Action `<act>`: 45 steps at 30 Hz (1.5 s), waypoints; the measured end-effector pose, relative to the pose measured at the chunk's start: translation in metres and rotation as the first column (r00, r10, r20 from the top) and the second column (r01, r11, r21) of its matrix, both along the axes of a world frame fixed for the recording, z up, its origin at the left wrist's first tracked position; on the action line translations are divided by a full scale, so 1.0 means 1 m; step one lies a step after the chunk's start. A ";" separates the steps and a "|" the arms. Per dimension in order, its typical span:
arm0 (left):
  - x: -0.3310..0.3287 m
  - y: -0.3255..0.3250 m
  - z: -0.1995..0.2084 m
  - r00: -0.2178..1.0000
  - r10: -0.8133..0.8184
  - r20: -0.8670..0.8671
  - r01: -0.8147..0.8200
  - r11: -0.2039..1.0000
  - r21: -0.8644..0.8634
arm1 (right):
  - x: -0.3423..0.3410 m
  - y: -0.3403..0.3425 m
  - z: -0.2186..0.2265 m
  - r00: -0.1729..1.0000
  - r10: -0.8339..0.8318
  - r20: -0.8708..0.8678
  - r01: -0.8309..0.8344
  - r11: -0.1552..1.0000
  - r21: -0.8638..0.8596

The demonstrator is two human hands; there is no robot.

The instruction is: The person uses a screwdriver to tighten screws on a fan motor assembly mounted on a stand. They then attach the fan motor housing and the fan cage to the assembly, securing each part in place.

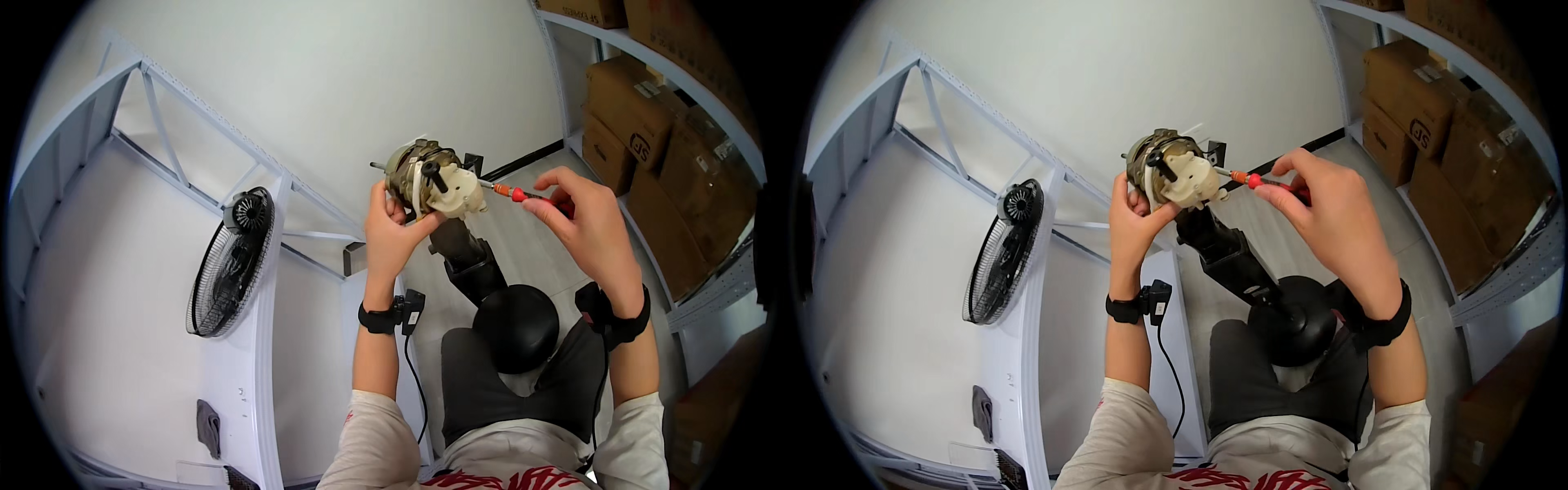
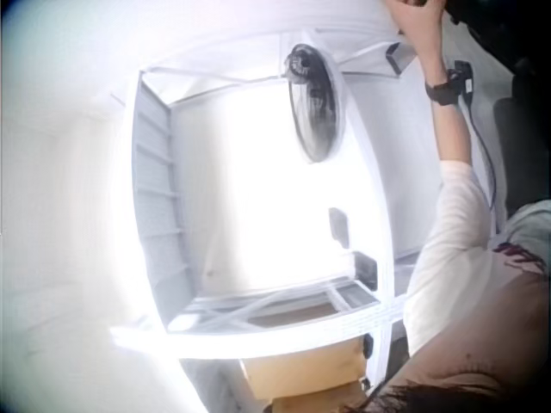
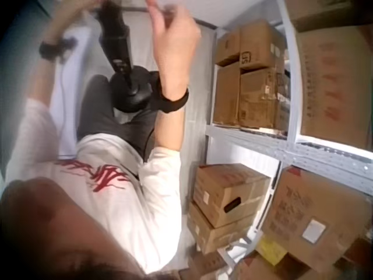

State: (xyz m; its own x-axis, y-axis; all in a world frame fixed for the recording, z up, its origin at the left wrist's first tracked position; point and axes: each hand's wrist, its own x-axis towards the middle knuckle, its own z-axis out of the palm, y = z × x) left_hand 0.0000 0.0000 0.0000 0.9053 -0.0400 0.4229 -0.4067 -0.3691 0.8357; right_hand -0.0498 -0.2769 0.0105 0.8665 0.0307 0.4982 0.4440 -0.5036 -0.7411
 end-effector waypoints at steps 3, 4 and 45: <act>0.001 -0.007 0.003 1.000 -0.019 -0.020 0.018 0.999 -0.049 | 0.004 -0.007 -0.003 0.990 0.041 0.138 -0.035 0.998 -0.045; -0.002 0.000 0.000 0.998 -0.053 -0.021 0.051 0.996 -0.072 | 0.001 -0.001 -0.008 0.987 0.017 0.159 -0.008 0.998 -0.056; 0.010 0.025 -0.005 0.987 -0.130 -0.096 0.116 0.983 -0.142 | -0.031 0.035 -0.018 0.941 -0.173 0.291 0.237 0.951 -0.199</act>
State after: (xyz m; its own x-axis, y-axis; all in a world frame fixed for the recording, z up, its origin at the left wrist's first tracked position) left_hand 0.0096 0.0253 -0.0053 0.9363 -0.1025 0.3358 -0.3501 -0.2024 0.9146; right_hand -0.0812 -0.2419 -0.0072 0.7022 0.0066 0.7119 0.4779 -0.7456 -0.4645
